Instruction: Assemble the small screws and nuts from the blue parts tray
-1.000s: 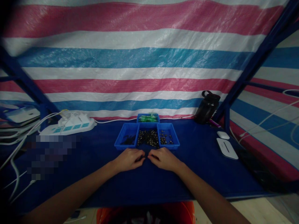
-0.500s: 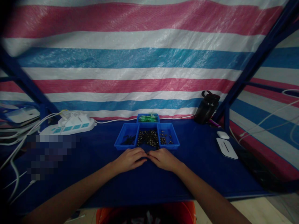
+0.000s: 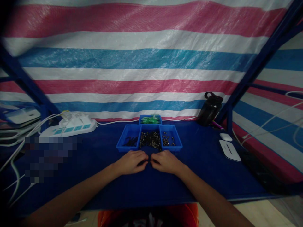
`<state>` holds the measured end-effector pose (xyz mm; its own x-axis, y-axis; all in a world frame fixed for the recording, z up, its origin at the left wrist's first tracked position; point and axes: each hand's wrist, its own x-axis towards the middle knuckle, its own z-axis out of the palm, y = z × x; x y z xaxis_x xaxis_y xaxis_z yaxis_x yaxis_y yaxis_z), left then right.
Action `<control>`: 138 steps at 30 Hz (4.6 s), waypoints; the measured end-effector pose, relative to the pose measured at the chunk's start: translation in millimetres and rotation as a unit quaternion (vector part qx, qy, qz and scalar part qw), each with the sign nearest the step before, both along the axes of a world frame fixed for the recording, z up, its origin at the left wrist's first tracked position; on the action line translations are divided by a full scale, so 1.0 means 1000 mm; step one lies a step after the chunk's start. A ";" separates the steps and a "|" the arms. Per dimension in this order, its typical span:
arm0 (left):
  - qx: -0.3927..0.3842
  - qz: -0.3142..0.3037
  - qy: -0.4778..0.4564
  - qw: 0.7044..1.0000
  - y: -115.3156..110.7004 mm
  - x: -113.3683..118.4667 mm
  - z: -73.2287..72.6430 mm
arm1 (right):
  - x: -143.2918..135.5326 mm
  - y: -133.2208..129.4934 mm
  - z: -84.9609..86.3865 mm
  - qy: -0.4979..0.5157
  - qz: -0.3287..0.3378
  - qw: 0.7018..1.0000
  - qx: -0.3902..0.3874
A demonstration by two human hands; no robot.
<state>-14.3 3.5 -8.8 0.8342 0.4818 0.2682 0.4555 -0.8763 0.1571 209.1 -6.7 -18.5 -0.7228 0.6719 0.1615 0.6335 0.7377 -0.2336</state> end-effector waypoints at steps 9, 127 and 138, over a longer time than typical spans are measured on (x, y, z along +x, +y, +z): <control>0.004 0.023 0.043 0.999 0.003 0.002 -0.002 | 0.004 0.000 -0.001 0.035 0.035 0.998 0.043; 0.042 0.008 -0.002 0.999 0.002 0.000 -0.003 | -0.004 -0.002 0.005 0.004 -0.039 0.999 -0.025; 0.003 -0.013 0.003 1.000 0.004 -0.001 -0.006 | -0.004 -0.003 0.007 -0.013 -0.032 0.999 -0.020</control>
<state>-15.3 7.2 -14.7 0.8480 0.4583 0.2662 0.4334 -0.8887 0.1494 204.6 -9.6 -11.6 -0.6813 0.7230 0.1148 0.6858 0.6852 -0.2454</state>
